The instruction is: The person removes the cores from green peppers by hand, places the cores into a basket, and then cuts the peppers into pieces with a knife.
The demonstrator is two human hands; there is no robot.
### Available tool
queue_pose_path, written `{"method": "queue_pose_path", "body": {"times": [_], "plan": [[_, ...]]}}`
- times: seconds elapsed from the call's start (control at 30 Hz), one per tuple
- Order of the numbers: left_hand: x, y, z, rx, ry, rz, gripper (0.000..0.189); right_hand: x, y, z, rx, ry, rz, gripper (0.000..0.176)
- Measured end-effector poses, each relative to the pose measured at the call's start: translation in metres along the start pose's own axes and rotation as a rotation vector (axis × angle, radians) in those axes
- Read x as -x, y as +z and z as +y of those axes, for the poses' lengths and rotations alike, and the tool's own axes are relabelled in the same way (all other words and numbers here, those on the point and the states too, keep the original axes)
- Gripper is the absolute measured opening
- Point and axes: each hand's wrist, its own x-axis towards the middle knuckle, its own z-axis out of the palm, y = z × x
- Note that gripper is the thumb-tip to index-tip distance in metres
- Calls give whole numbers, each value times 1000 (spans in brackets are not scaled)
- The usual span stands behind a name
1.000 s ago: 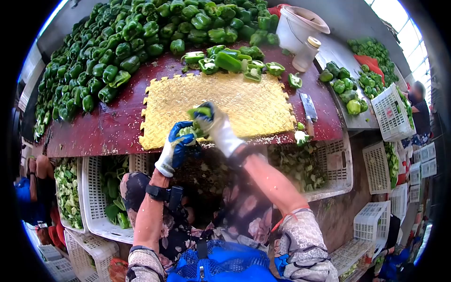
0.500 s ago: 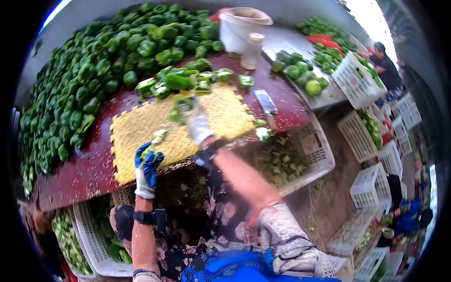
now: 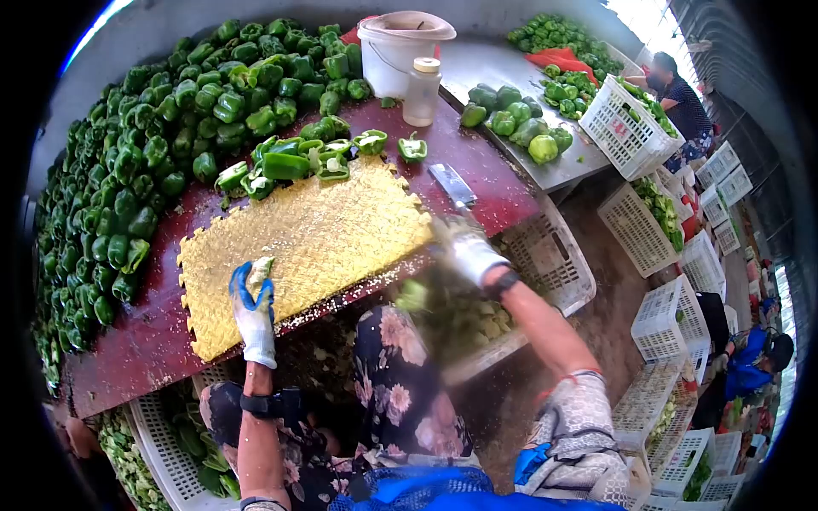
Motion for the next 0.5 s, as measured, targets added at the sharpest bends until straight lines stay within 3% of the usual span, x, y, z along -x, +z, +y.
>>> {"method": "queue_pose_path", "body": {"times": [0.03,0.07,0.13,0.17,0.2,0.23,0.3,0.37,0.43,0.5], "plan": [[-2,-5,-9,-280,47,86,63,4,-2,17,119,-19,-160,58],[-3,-7,-11,-336,-89,106,63,9,-23,13,187,7,-299,56],[5,10,-50,-324,-41,72,65,4,-38,11,256,28,-475,56],[5,16,-63,-309,6,37,66,2,-50,-3,98,22,-290,61],[14,23,-21,-435,-18,-68,70,-11,-44,-7,-28,-61,-119,61],[16,28,-11,-347,48,-184,70,-28,-34,-12,-158,-144,52,61],[23,43,17,-59,189,-365,57,-89,-18,-36,-373,21,183,59],[22,38,40,-174,218,-419,56,-148,0,-55,-369,46,396,59],[16,31,20,-249,286,-330,51,-205,9,-68,-327,12,491,58],[11,18,9,177,-273,-231,45,-238,8,-78,-532,87,301,55]]}}
